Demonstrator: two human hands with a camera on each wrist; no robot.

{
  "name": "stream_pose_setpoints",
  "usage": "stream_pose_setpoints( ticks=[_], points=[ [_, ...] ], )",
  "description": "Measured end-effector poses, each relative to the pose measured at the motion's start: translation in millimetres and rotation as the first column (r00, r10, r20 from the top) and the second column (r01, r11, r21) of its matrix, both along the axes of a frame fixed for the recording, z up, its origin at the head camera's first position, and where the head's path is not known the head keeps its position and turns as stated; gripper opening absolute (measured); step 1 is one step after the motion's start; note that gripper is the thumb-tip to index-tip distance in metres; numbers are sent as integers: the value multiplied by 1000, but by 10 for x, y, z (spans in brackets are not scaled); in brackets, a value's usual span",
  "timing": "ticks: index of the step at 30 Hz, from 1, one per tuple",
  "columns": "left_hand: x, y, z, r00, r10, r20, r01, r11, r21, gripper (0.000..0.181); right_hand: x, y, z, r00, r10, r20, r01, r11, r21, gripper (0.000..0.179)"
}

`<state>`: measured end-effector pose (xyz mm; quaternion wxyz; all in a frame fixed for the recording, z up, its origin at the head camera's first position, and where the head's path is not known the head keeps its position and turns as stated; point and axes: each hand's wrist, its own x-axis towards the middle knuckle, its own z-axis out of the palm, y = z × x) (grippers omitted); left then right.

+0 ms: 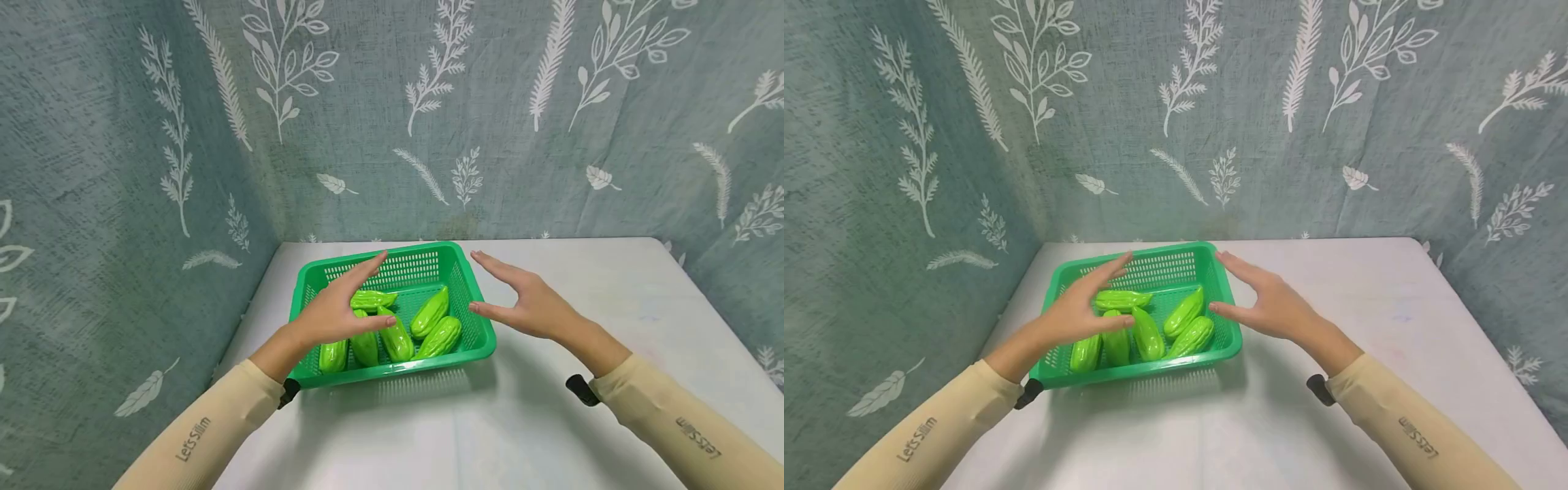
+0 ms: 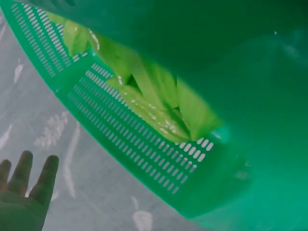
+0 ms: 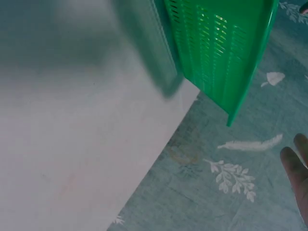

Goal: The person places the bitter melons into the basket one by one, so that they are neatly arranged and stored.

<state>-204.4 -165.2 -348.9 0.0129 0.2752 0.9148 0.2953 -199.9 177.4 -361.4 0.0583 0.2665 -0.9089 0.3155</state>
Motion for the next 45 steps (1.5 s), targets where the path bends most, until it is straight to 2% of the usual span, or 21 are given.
stream_pose_setpoints(
  ticks=[5,9,14,17,19,23,26,29,33,36,43,45],
  points=[
    [-56,-50,-19,997,60,39,-64,992,107,88,-31,20,-26,999,-49,-10,47,994,-94,76],
    [-92,-112,-50,993,106,52,-113,980,162,86,-44,23,-49,997,-75,9,76,989,-124,72],
    [-169,-272,-99,974,216,63,-225,955,194,82,-72,-8,-96,991,-108,82,120,980,-159,69],
    [-230,-413,-136,951,303,62,-309,931,193,82,-100,-42,-126,984,-98,149,128,969,-209,68],
    [-269,-517,-179,928,362,86,-371,908,195,84,-113,-78,-127,978,-79,191,126,961,-248,68],
    [-327,-730,-286,869,462,177,-490,854,177,90,-125,-164,-93,966,-36,256,114,949,-295,69],
    [-347,-850,-361,828,518,215,-551,824,134,94,-149,-227,-71,958,-14,286,105,947,-304,71],
    [-351,-913,-426,809,542,227,-572,814,96,97,-183,-285,-71,951,2,310,96,949,-300,72],
    [-334,-934,-520,799,540,264,-575,815,72,100,-215,-363,-103,943,34,332,67,955,-288,74],
    [-315,-919,-576,784,546,295,-586,808,62,102,-230,-425,-146,937,60,345,44,957,-286,76],
    [-279,-883,-652,729,599,331,-637,771,7,97,-256,-543,-244,915,47,402,67,962,-263,74],
    [-274,-875,-664,719,610,334,-645,764,-7,93,-260,-570,-267,911,30,412,81,965,-249,72]
  ],
)
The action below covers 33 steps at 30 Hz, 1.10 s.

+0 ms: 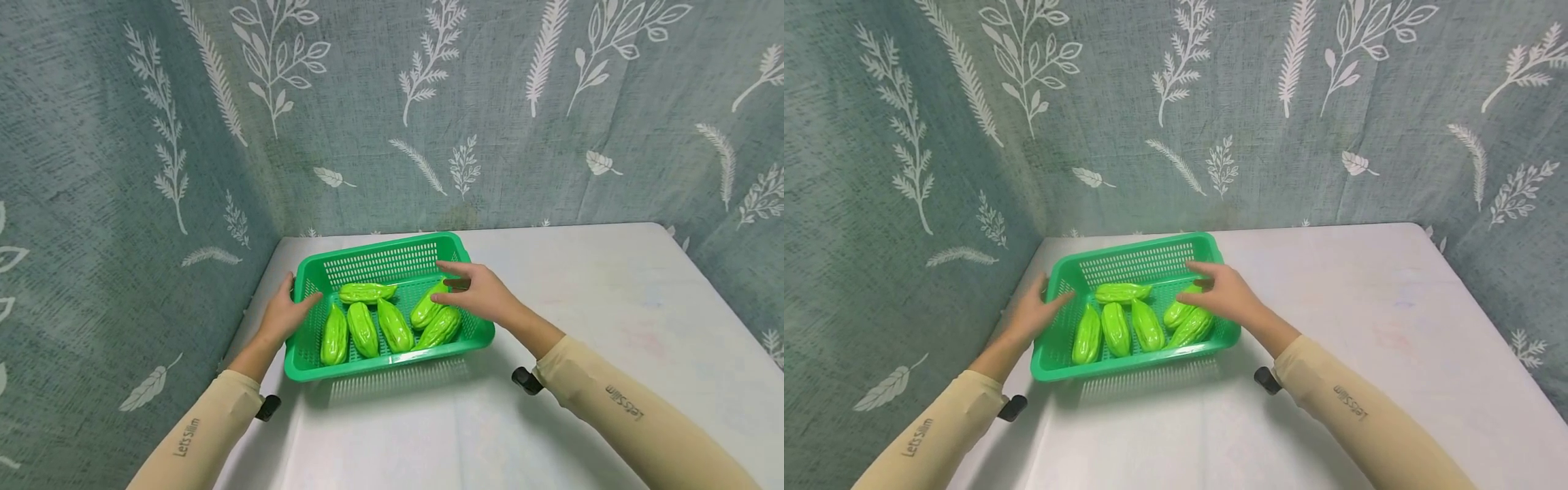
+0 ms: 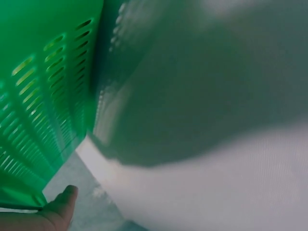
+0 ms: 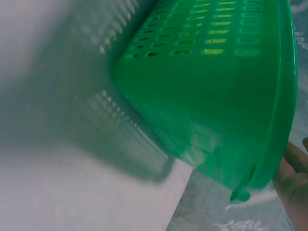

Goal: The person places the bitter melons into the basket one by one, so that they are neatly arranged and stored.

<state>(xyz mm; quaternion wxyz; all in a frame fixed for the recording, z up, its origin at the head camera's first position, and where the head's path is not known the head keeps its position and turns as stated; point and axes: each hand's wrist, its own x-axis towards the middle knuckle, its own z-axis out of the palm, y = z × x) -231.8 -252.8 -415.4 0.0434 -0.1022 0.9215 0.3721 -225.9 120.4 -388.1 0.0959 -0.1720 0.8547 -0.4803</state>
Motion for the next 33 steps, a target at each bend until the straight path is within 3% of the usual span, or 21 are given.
stream_pose_setpoints(
  ticks=[11,19,27,33],
  points=[
    [-25,-1,-58,1000,15,-5,-15,1000,4,86,-8,-125,-39,990,-63,128,65,998,-5,63],
    [-24,-4,-68,1000,16,-15,-16,1000,8,89,-39,-211,-83,977,-50,207,45,998,32,66],
    [-27,-5,-59,1000,17,-18,-17,1000,7,90,-161,-351,-105,979,-83,186,62,991,116,62],
    [-12,4,-57,1000,10,-16,-9,1000,28,92,-243,-411,-167,984,-132,120,101,965,240,63]
  ],
)
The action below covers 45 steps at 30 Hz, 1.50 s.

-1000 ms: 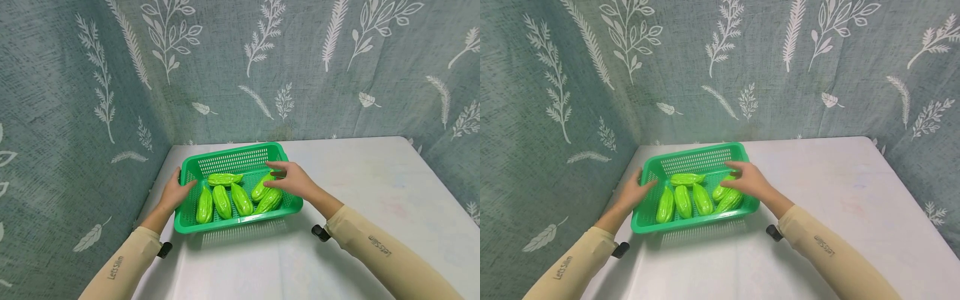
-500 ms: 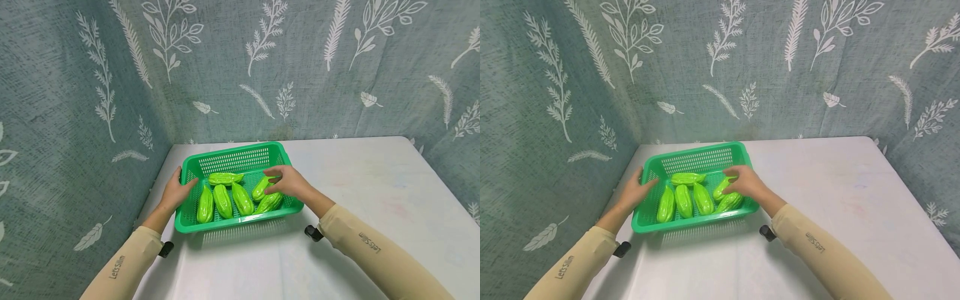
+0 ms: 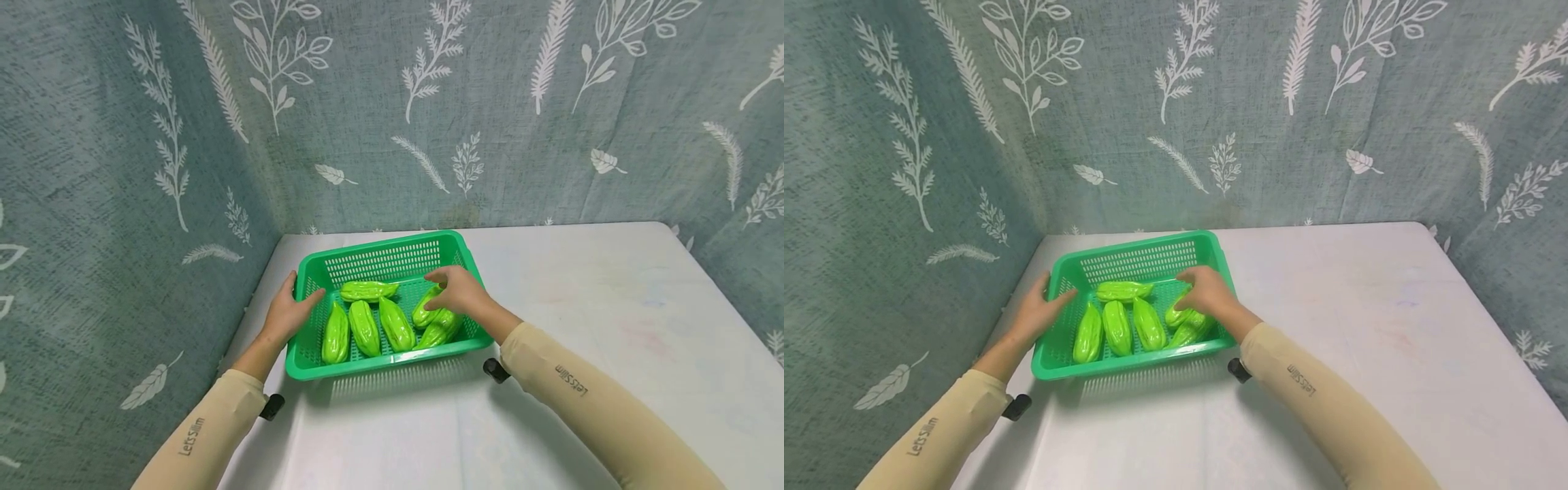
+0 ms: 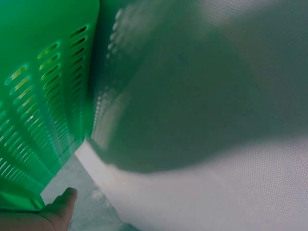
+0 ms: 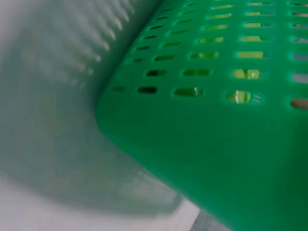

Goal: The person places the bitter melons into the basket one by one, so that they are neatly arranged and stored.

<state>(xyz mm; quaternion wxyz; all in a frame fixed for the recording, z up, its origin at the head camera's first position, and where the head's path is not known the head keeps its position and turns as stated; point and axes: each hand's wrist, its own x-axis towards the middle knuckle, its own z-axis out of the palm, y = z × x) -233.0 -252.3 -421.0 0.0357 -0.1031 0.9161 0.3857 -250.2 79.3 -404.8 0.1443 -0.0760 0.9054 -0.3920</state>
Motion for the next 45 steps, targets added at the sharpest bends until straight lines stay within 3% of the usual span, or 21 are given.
stream_pose_setpoints(
  ticks=[4,14,27,33,39,45],
  points=[
    [-3,-9,0,1000,-5,-7,5,1000,-1,92,-23,-38,-20,1000,-21,3,21,998,66,63],
    [8,-22,13,1000,0,5,0,1000,15,94,-101,-155,-91,997,-63,36,59,992,112,60],
    [-2,-11,-6,1000,0,6,0,997,72,93,-82,-220,-179,997,-75,22,73,994,84,52],
    [-12,0,-6,1000,9,6,-9,999,46,95,-89,-214,-175,998,-42,45,38,994,100,60],
    [-26,-2,-23,1000,10,-1,-10,999,31,93,-102,-232,-167,998,9,70,-20,988,155,54],
    [-27,-7,-36,1000,18,-8,-17,1000,26,92,-97,-249,-229,998,45,-34,-37,977,212,57]
  ],
)
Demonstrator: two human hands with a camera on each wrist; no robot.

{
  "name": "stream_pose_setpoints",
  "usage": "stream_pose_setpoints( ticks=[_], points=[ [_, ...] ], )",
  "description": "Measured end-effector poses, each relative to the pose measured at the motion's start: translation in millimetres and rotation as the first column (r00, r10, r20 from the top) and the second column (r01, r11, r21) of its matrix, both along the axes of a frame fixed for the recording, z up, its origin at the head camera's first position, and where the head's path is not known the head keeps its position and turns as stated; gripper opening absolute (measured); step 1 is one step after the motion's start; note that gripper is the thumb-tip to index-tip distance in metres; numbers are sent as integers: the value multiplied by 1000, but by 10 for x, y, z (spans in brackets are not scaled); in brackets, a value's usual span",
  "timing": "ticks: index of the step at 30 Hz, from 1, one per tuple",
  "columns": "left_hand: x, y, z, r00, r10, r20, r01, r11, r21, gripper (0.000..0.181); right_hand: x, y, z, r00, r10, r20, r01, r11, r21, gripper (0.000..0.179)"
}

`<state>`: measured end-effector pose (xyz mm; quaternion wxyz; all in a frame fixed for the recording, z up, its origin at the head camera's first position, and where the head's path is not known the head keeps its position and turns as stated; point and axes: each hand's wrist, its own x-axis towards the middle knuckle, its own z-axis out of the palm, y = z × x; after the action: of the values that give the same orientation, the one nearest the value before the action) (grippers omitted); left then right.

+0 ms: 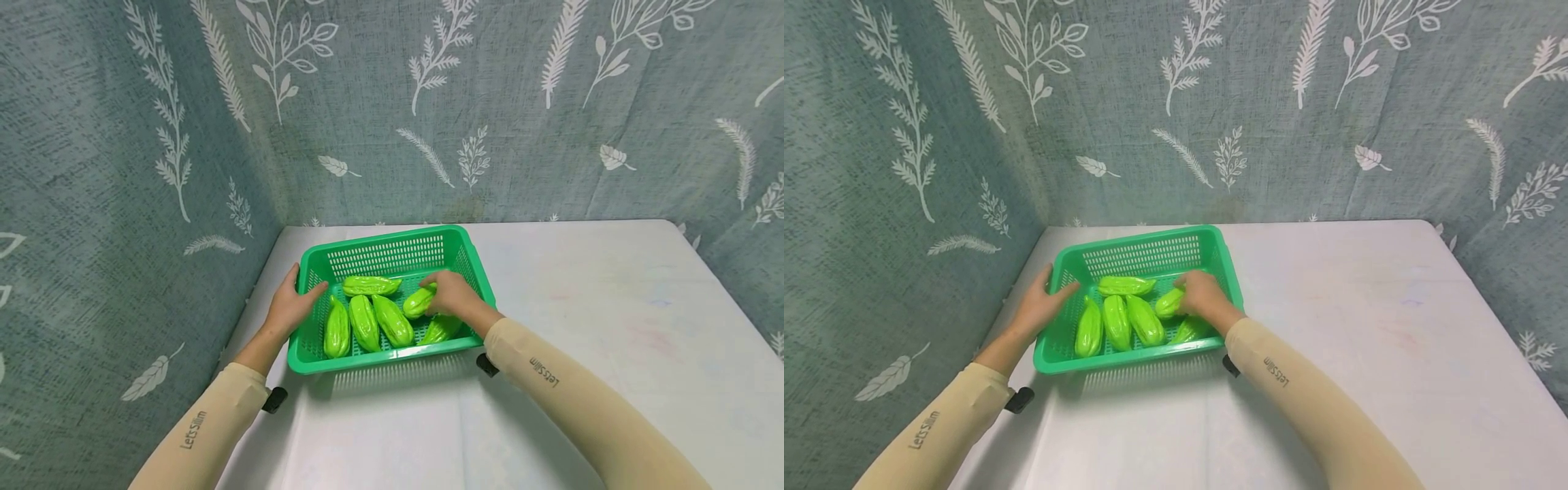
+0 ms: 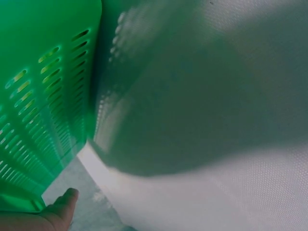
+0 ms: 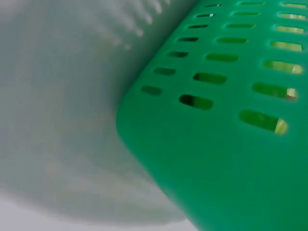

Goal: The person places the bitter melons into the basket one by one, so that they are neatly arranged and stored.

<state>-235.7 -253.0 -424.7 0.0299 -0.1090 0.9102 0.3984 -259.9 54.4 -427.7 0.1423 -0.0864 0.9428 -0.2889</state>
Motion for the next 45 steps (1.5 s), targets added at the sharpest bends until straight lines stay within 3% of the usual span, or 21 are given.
stream_pose_setpoints(
  ticks=[8,18,22,28,40,45],
  points=[
    [5,-17,-19,1000,-16,7,16,1000,23,94,34,-17,-5,995,24,-96,-18,998,57,56],
    [9,-38,-31,999,-26,18,26,999,27,94,30,53,100,987,31,-159,-52,990,-130,56],
    [-4,-35,-43,1000,-23,15,23,999,23,94,12,110,229,988,16,-152,-50,974,-222,59],
    [-21,-35,-51,1000,-21,6,20,999,30,94,-31,242,414,994,-52,-100,14,938,-347,61],
    [-36,-29,-49,1000,9,10,-9,998,55,96,-20,502,535,988,-128,-86,83,913,-400,63],
    [-38,-23,-51,1000,7,-6,-7,998,57,86,-29,625,564,981,-173,-84,124,903,-411,70]
  ],
)
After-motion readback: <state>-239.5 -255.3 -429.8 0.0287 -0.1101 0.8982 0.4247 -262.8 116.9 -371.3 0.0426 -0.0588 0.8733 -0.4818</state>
